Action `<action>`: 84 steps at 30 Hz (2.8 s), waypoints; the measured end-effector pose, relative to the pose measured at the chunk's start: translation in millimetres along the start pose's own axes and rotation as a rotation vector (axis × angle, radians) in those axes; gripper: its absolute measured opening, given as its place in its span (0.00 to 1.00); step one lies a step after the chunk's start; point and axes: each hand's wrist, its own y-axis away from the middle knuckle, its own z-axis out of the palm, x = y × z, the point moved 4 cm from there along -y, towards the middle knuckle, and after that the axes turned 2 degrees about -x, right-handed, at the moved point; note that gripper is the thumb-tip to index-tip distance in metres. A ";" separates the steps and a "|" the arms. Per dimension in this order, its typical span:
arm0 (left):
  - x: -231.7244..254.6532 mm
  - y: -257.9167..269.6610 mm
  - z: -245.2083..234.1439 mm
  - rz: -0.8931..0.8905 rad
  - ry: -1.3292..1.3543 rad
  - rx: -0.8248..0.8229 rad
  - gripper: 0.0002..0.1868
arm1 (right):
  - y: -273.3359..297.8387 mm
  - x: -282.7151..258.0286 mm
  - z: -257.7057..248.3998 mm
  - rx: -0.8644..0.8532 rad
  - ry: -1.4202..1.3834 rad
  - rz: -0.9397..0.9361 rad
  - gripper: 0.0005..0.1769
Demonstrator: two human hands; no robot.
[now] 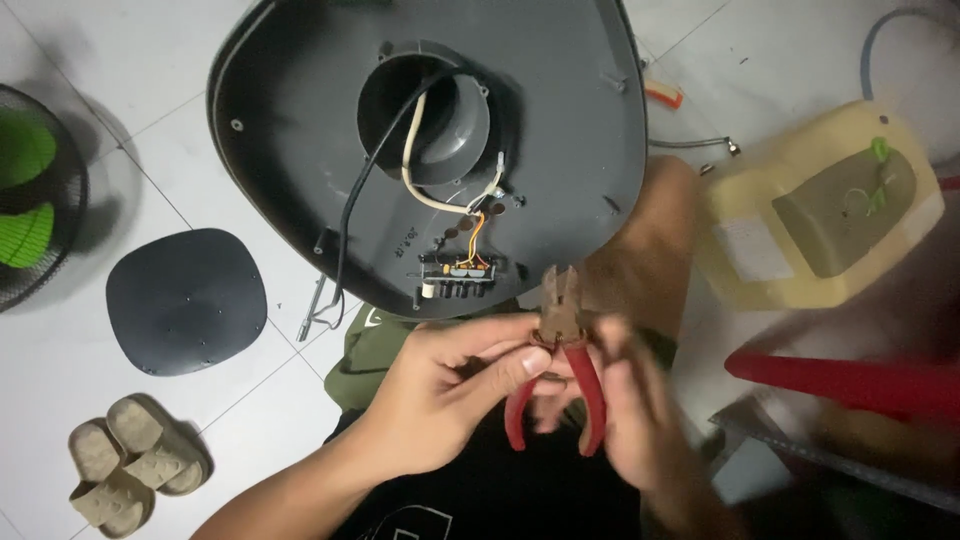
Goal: Using pliers to manipulate and repair wiring inside a fan base
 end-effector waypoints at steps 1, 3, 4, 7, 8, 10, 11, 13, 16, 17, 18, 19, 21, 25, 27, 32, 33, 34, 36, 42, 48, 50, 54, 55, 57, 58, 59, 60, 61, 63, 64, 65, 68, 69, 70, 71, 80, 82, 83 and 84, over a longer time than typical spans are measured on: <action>-2.0 -1.4 -0.9 -0.002 -0.034 0.024 0.17 | -1.9 11.8 7.3 -0.111 -0.212 0.043 0.40; -2.1 -3.5 -0.3 0.002 -0.065 0.042 0.16 | -4.5 32.5 17.4 -0.214 -0.444 0.079 0.42; -2.3 -4.1 -0.3 0.002 -0.094 0.065 0.16 | -4.7 42.2 24.9 -0.317 -0.678 0.119 0.45; 1.9 -7.6 2.3 -0.024 -0.152 0.052 0.15 | -12.1 37.1 29.1 -0.318 -0.656 0.163 0.47; 4.1 -8.8 3.6 -0.022 -0.157 0.050 0.15 | -12.8 39.5 29.8 -0.320 -0.657 0.157 0.47; 10.3 -11.5 6.6 0.034 -0.267 0.055 0.15 | -14.0 42.4 29.8 -0.315 -0.681 0.095 0.44; 5.8 -11.6 7.1 0.035 -0.270 0.052 0.15 | -13.3 43.4 29.2 -0.315 -0.681 0.091 0.44; 0.2 -11.0 6.7 0.092 -0.511 0.107 0.16 | -12.3 46.9 27.2 -0.270 -0.651 0.105 0.44; -0.3 -13.0 8.3 0.183 -0.690 0.085 0.15 | -5.3 60.6 24.6 -0.229 -0.722 0.162 0.47; -0.6 -13.8 9.1 0.184 -0.692 0.083 0.15 | -4.4 63.8 24.0 -0.229 -0.723 0.158 0.47; -0.5 -14.5 10.1 0.199 -0.674 0.077 0.14 | -3.6 67.0 22.6 -0.205 -0.743 0.150 0.46; -0.4 -15.0 10.6 0.214 -0.657 0.073 0.12 | -3.3 70.6 21.5 -0.183 -0.764 0.141 0.45; -4.2 -16.3 12.4 0.185 -0.627 0.074 0.13 | -3.9 73.3 24.8 -0.160 -0.786 0.124 0.46; -8.7 -21.5 13.6 0.185 -0.561 0.076 0.14 | -7.8 74.8 27.1 -0.064 -0.817 0.068 0.45; -17.2 -23.5 8.7 0.108 -0.491 0.110 0.14 | -10.9 80.1 27.6 -0.028 -0.825 0.087 0.45; -35.0 -27.0 -4.6 -0.092 -0.259 0.179 0.18 | -22.1 91.8 26.1 0.011 -0.799 0.140 0.44; -38.0 -26.0 -6.0 -0.099 -0.292 0.168 0.18 | -22.6 94.3 23.7 0.032 -0.800 0.130 0.43; -41.5 -25.0 -7.5 -0.108 -0.324 0.157 0.18 | -23.1 97.2 21.1 0.052 -0.801 0.119 0.43; -45.8 -22.7 -14.3 -0.083 -0.341 0.157 0.18 | -22.4 107.2 18.6 -0.006 -0.822 0.159 0.42; -78.0 -9.5 -22.1 -0.193 -0.217 0.182 0.20 | -7.5 115.0 31.4 -0.206 -0.884 0.280 0.42; -45.2 -4.7 -11.4 0.072 -0.777 0.089 0.15 | 14.1 93.0 34.7 -0.305 -1.072 0.256 0.32; -51.6 -13.0 -4.3 0.105 -0.881 0.056 0.15 | 17.0 79.1 31.6 -0.343 -1.148 0.188 0.27; -90.2 -41.6 12.9 0.467 -1.287 -0.092 0.12 | 19.8 64.2 36.9 -0.460 -1.082 0.174 0.39; -102.5 -47.3 18.0 0.520 -1.323 -0.070 0.13 | 24.0 64.5 36.1 -0.428 -1.085 0.130 0.39; -127.2 -59.9 24.2 0.600 -1.365 -0.039 0.14 | 16.9 56.3 29.3 -0.399 -1.035 0.176 0.38; -139.4 -64.0 28.8 0.674 -1.412 -0.004 0.15 | 15.0 53.4 26.7 -0.375 -0.992 0.223 0.37; -153.5 -68.1 32.3 0.673 -1.400 -0.003 0.15 | 22.4 62.8 31.5 -0.366 -0.987 0.231 0.37; -165.4 -70.6 36.9 0.743 -1.449 0.038 0.16 | 29.5 69.3 35.9 -0.376 -1.053 0.183 0.33; -176.2 -74.0 40.6 0.815 -1.499 0.083 0.17 | 34.8 75.4 40.3 -0.388 -1.116 0.134 0.32; -164.0 -65.3 36.9 0.782 -1.464 0.076 0.17 | 32.4 70.5 45.5 -0.332 -1.074 0.063 0.33; -158.4 -62.5 34.4 0.749 -1.439 0.066 0.17 | 30.2 67.6 46.2 -0.281 -1.037 -0.013 0.36; -145.7 -52.4 32.7 0.748 -1.427 0.055 0.17 | 25.3 62.5 32.0 -0.266 -1.036 -0.012 0.36; -100.1 -25.5 18.0 0.632 -1.334 -0.010 0.16 | 14.5 53.5 5.4 -0.234 -0.886 0.166 0.38; -76.0 -14.8 5.9 0.601 -1.253 0.004 0.11 | 11.7 44.9 1.3 -0.117 -0.701 0.012 0.36; -51.9 -6.2 -6.9 0.568 -1.173 0.018 0.07 | 9.8 35.3 -3.0 -0.003 -0.510 -0.134 0.35; -48.0 1.0 -17.5 0.560 -1.162 -0.006 0.07 | 17.5 49.2 -18.7 0.023 -0.514 -0.131 0.35; -44.0 18.4 -84.8 0.192 -1.245 0.469 0.29 | 12.2 73.9 -3.0 -0.094 -0.014 0.434 0.20; -48.5 10.5 -84.9 0.161 -1.288 0.375 0.34 | 8.3 79.8 1.0 -0.135 0.042 0.468 0.21; -48.1 9.3 -85.3 0.155 -1.282 0.363 0.34 | 7.5 77.5 2.9 -0.124 0.037 0.477 0.21; -47.5 8.1 -85.2 0.150 -1.287 0.340 0.33 | 5.7 72.5 6.8 -0.159 0.029 0.419 0.20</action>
